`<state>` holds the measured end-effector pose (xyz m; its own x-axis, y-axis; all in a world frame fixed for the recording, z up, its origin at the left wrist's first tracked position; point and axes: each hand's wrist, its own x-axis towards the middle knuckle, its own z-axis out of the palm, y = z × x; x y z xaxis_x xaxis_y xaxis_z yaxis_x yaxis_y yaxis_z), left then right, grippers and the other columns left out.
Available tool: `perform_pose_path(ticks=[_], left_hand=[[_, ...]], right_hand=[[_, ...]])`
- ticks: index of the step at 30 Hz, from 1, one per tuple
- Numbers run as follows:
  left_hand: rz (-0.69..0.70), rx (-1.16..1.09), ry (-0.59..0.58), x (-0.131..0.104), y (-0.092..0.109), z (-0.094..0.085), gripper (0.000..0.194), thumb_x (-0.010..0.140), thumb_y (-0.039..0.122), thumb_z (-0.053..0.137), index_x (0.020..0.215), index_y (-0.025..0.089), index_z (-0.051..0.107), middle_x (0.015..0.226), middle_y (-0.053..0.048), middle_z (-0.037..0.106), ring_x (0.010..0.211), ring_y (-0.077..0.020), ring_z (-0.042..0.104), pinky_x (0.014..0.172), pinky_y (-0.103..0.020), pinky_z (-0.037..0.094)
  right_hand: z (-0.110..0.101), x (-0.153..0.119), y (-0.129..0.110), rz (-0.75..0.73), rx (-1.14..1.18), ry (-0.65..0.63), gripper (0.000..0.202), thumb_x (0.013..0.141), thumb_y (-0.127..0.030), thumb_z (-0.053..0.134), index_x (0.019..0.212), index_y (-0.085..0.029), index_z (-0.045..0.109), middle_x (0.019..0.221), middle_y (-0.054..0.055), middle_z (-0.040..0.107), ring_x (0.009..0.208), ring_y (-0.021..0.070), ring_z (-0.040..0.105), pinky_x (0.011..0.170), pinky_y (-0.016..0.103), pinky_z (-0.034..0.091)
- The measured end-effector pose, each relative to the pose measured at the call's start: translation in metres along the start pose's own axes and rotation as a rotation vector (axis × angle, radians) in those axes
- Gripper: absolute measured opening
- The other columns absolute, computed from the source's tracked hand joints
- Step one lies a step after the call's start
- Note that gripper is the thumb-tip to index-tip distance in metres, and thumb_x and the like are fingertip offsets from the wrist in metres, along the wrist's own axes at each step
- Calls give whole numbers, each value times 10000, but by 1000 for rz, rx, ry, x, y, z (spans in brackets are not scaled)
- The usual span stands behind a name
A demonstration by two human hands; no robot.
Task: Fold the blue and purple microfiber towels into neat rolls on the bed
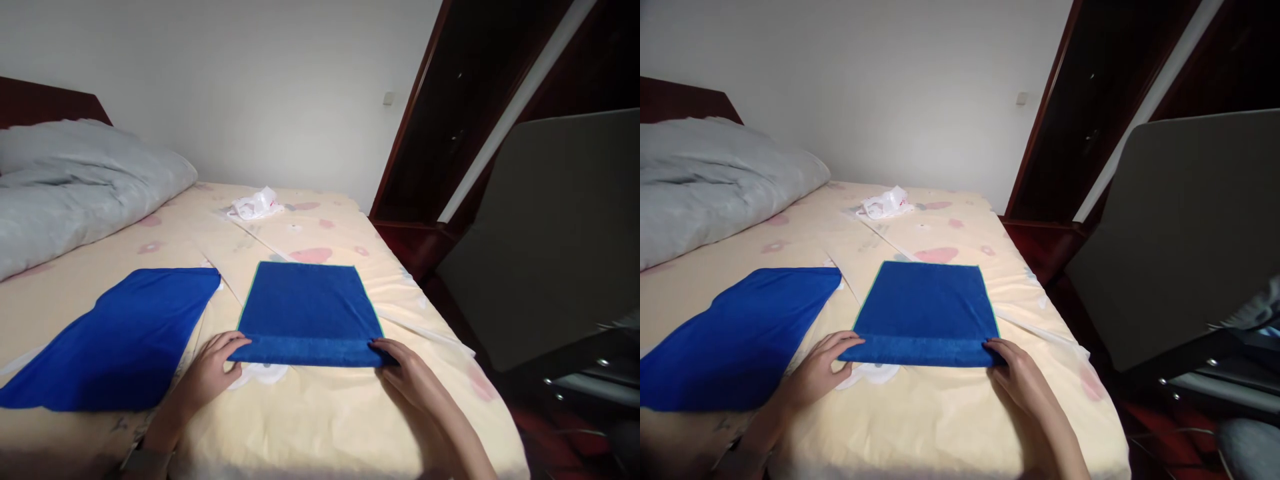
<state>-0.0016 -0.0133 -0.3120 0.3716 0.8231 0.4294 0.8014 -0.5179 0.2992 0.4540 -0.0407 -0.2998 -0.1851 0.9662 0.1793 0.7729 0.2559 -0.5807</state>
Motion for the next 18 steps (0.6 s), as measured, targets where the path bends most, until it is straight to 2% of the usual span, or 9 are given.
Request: perform_pose_path(ticks=[4,7,11,15,18], left_hand=[[-79,-81,30,1,-11,1,326,818,189,549,1101,265,691,1197,-45,682,1148,-225,624,1026,-343,479],[-246,-196,23,7,-15,1,223,888,345,545,1040,237,666,1067,-53,712,1002,-217,667,901,-320,518],[-452,-331,-10,19,-8,1,322,923,515,494,862,217,602,724,13,631,692,-170,624,635,-250,470],[-503,-477,62,28,-1,4,382,877,571,547,843,194,601,726,8,628,687,-173,612,612,-241,449],[-525,-432,64,31,-1,8,397,848,582,571,848,190,634,678,11,628,649,-184,607,601,-252,444]], right_hand=[[-2,4,3,137,169,67,349,867,-319,538,1174,-249,690,1200,66,710,1103,271,661,952,377,522],[-2,9,5,219,267,151,346,875,-426,567,1134,-233,690,1067,61,754,949,260,705,835,338,540],[3,22,10,299,259,255,391,871,-548,553,1002,-213,707,959,60,771,885,270,707,768,327,514],[10,34,15,335,229,279,448,877,-600,501,970,-214,708,995,84,767,946,302,697,793,350,502],[13,40,16,370,175,285,462,881,-609,478,1028,-230,699,996,83,767,972,311,695,812,365,493]])
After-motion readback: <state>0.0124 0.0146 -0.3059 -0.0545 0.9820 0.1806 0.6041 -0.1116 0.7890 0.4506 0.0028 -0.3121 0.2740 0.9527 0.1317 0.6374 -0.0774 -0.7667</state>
